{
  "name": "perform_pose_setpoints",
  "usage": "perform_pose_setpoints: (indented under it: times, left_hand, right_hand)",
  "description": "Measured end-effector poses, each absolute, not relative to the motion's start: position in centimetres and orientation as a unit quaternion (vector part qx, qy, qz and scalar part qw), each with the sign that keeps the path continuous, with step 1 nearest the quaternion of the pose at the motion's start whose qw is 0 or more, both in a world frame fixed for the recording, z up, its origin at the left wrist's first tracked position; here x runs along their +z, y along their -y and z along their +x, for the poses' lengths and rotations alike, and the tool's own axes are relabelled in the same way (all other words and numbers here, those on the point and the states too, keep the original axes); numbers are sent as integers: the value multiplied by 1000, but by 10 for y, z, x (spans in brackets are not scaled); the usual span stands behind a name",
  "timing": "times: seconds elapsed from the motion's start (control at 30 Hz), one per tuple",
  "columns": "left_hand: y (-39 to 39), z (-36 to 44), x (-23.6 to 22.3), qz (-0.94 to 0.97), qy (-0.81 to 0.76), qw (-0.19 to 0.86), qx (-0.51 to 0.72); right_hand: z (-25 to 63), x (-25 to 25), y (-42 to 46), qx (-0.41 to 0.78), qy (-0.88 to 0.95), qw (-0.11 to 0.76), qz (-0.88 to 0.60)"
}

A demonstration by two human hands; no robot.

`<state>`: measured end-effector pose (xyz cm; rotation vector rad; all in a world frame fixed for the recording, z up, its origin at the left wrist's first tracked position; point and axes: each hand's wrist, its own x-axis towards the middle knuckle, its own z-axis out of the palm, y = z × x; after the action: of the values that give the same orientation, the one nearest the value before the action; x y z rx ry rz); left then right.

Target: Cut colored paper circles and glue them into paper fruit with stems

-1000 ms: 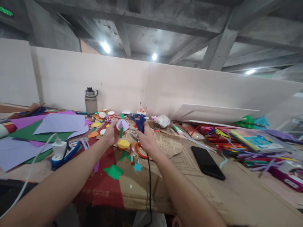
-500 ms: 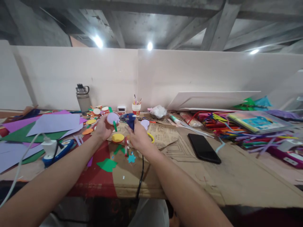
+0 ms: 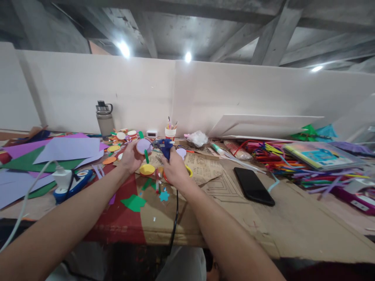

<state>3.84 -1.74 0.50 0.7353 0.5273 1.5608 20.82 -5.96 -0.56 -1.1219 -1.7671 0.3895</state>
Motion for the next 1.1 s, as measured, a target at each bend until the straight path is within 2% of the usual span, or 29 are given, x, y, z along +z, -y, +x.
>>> perform_pose_setpoints:
  times: [1.1]
  left_hand:
    - [15, 44, -11, 357, -210, 650, 636]
  right_hand:
    - [206, -1, 65, 185, 734, 502, -418]
